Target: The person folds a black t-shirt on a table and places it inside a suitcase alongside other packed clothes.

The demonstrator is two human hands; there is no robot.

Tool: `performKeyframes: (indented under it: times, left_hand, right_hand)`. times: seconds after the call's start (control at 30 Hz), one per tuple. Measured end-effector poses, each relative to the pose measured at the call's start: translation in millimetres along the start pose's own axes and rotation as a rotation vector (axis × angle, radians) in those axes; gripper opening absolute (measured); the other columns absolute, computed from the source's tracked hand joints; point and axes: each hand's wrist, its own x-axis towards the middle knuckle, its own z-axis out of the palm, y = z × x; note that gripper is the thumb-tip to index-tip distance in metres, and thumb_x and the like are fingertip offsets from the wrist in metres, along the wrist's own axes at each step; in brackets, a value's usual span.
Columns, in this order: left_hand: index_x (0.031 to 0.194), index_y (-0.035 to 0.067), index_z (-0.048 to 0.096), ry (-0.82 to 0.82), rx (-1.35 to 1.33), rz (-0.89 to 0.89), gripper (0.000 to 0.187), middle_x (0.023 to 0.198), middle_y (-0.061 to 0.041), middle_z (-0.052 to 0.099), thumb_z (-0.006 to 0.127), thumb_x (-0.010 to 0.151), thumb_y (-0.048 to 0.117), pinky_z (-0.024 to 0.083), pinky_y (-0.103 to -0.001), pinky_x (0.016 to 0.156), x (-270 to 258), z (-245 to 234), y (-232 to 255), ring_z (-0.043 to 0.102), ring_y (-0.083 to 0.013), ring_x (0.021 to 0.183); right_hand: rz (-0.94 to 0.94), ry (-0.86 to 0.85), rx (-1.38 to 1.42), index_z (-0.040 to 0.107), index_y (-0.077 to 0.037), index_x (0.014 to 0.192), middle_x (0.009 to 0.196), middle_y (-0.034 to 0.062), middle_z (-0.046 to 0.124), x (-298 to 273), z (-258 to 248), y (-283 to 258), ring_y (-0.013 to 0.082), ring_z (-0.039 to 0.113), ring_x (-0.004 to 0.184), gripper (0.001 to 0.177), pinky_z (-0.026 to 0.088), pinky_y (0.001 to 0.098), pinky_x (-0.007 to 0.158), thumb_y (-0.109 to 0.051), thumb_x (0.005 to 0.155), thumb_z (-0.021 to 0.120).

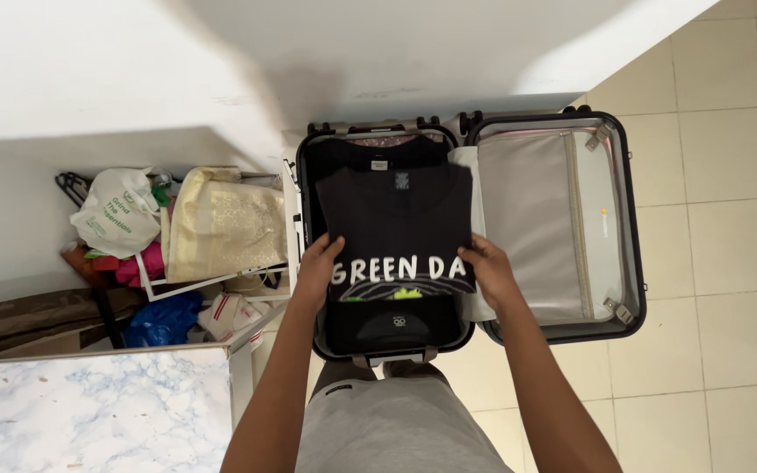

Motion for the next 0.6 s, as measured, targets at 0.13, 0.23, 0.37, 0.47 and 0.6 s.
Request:
performKeyframes:
  times: [0.13, 0.23, 0.37, 0.47, 0.6]
  left_hand:
    - [0.136, 0.002, 0.064, 0.049, 0.073, -0.04, 0.046, 0.124, -0.01, 0.074, 0.064, 0.097, 0.027, 0.049, -0.03, 0.1, 0, -13, -48, 0.068, -0.0184, 0.112]
    - [0.133, 0.0, 0.068, 0.072, 0.059, -0.068, 0.044, 0.12, -0.012, 0.076, 0.065, 0.097, 0.026, 0.051, -0.031, 0.096, -5, -23, -85, 0.069, -0.0201, 0.108]
    - [0.133, 0.007, 0.068, 0.099, 0.096, -0.184, 0.042, 0.119, -0.008, 0.076, 0.064, 0.097, 0.026, 0.051, -0.03, 0.095, -10, -29, -117, 0.069, -0.0181, 0.107]
    - [0.132, 0.006, 0.07, 0.116, 0.087, -0.161, 0.04, 0.117, -0.008, 0.077, 0.063, 0.097, 0.025, 0.052, -0.031, 0.094, -9, -29, -124, 0.07, -0.0182, 0.105]
    - [0.133, 0.007, 0.069, 0.109, 0.101, -0.174, 0.04, 0.119, -0.008, 0.076, 0.062, 0.098, 0.025, 0.051, -0.03, 0.095, -6, -29, -129, 0.069, -0.0182, 0.106]
  right_hand:
    - [0.15, 0.021, -0.024, 0.053, -0.003, 0.146, 0.136, 0.0169, 0.066, -6, 1, 33, 0.0247, 0.064, 0.124, 0.052, 0.048, 0.0353, 0.109, -0.006, 0.095, 0.06]
    - [0.19, 0.0, 0.037, 0.054, 0.0, 0.147, 0.138, 0.0193, 0.066, -9, -5, 71, 0.027, 0.064, 0.124, 0.054, 0.048, 0.0359, 0.108, -0.006, 0.093, 0.061]
    - [0.223, 0.017, -0.105, 0.045, 0.002, 0.15, 0.142, 0.0166, 0.061, -3, -10, 116, 0.0224, 0.059, 0.128, 0.059, 0.045, 0.032, 0.109, -0.008, 0.096, 0.067]
    - [0.26, 0.027, -0.042, 0.052, 0.0, 0.148, 0.136, 0.0161, 0.067, -5, -9, 126, 0.0245, 0.065, 0.121, 0.057, 0.05, 0.0332, 0.104, -0.009, 0.094, 0.064]
    - [0.263, 0.017, -0.05, 0.053, 0.0, 0.149, 0.133, 0.0165, 0.068, -9, -7, 122, 0.0257, 0.065, 0.121, 0.056, 0.051, 0.0342, 0.104, -0.01, 0.095, 0.062]
